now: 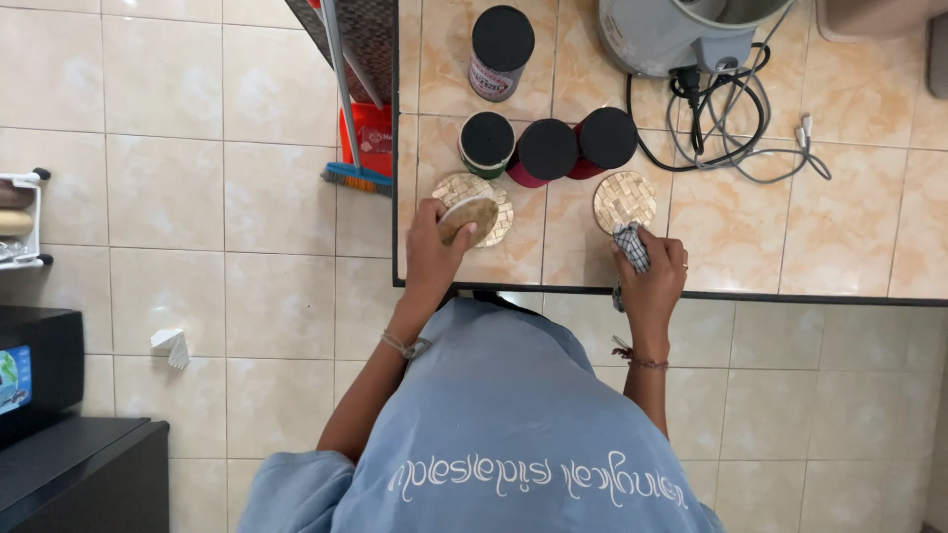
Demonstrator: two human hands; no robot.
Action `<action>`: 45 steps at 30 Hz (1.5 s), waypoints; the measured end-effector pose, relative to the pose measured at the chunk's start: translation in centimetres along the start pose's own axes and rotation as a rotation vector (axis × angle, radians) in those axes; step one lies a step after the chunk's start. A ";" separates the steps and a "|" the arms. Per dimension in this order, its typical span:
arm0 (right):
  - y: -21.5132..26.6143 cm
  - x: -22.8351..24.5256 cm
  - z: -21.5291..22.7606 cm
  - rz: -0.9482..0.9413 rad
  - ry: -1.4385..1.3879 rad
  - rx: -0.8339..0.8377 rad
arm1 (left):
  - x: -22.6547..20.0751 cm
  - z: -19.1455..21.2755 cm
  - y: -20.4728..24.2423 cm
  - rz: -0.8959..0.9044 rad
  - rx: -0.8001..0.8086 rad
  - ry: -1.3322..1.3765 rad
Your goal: Cleaning a rice cooker pot, several small jars, and coasters using a cloth.
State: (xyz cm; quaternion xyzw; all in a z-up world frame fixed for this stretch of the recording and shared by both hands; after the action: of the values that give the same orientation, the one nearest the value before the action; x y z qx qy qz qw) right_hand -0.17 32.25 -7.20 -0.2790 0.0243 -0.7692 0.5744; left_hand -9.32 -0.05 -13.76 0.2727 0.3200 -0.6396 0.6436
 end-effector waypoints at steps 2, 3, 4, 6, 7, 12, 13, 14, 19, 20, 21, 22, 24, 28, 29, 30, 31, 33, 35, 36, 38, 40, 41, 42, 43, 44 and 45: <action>0.0 0.8 1.4 -0.107 -0.268 0.032 | 1.6 -1.0 1.1 0.140 0.163 0.412; -0.6 2.2 2.6 -0.103 -0.272 0.035 | 0.3 0.5 1.2 0.142 0.158 0.411; -1.2 3.6 3.6 -0.103 -0.375 0.050 | -0.9 1.2 1.5 0.219 0.239 0.623; -1.5 6.1 4.6 -0.113 -0.482 0.068 | -3.2 2.7 2.0 0.302 0.325 0.826; -1.5 7.5 4.6 -0.052 -0.540 0.077 | -5.2 2.9 1.8 0.272 0.396 1.116; -1.9 17.2 3.8 0.227 -0.609 0.161 | -13.1 3.4 1.9 0.227 0.608 1.589; -1.6 19.1 3.8 0.373 -0.572 0.120 | -13.5 3.2 1.8 0.189 0.581 1.650; -1.2 21.0 3.8 0.517 -0.532 0.078 | -13.9 3.1 1.7 0.151 0.554 1.711; -2.5 19.8 3.4 0.296 -0.552 -0.010 | -14.7 2.5 2.6 0.181 0.599 1.577; -2.8 18.9 3.3 0.137 -0.612 -0.019 | -14.9 2.4 2.7 0.195 0.590 1.581; -2.7 19.3 3.6 0.139 -0.615 -0.019 | -14.9 2.8 2.3 0.193 0.587 1.580; -2.3 20.8 4.3 0.333 -0.599 -0.022 | -15.3 3.6 1.8 0.106 0.574 1.639; -1.8 21.7 4.7 0.518 -0.575 -0.036 | -15.6 4.4 1.6 0.020 0.573 1.695; -3.1 20.1 4.0 0.355 -0.559 -0.061 | -13.2 1.2 3.3 0.221 0.665 1.612; -3.8 19.1 3.7 0.199 -0.565 -0.069 | -12.0 -0.1 3.7 0.268 0.640 1.563; -3.4 19.5 4.0 0.199 -0.566 -0.075 | -13.1 1.1 2.9 0.264 0.644 1.560; -2.7 20.8 4.6 0.359 -0.573 -0.077 | -14.5 2.9 1.8 0.209 0.598 1.664; -1.9 22.0 5.1 0.524 -0.580 -0.086 | -15.8 5.0 0.7 0.145 0.550 1.766; -1.1 22.5 5.4 0.699 -0.537 -0.121 | -15.7 5.6 0.7 0.147 0.566 1.795; -1.4 22.2 5.1 0.702 -0.538 -0.122 | -16.0 5.7 0.9 0.143 0.564 1.795; -3.1 19.3 3.8 0.303 -0.509 -0.102 | -16.6 5.5 1.7 0.132 0.591 1.597; -2.8 20.5 4.7 0.386 -0.515 -0.131 | -16.4 5.3 1.1 0.093 0.562 1.637; -2.6 21.4 5.2 0.460 -0.522 -0.156 | -16.3 5.5 0.6 0.064 0.535 1.673; -2.4 21.5 5.4 0.467 -0.523 -0.161 | -16.4 6.0 0.5 0.054 0.533 1.674; -1.9 22.2 5.6 0.573 -0.544 -0.142 | -16.6 6.3 0.4 0.050 0.547 1.684; -1.4 22.8 5.9 0.680 -0.562 -0.122 | -16.8 6.7 0.3 0.045 0.561 1.693; -1.9 23.1 6.1 0.695 -0.560 -0.131 | -16.7 6.5 0.4 0.025 0.557 1.697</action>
State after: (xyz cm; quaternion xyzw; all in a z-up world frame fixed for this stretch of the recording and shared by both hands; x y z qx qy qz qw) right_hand -3.27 13.93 7.90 -0.4877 0.0087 -0.4221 0.7641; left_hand -8.11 5.88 3.15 0.8041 0.5186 -0.2700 0.1074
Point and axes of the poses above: each hand's wrist, its own y-axis away from the middle knuckle, its own z-axis out of the back of the hand, x = y × z, the point moved 7 cm from there along -y, towards the middle knuckle, and after that the axes turned 3 degrees about -x, right-handed, at the moved point
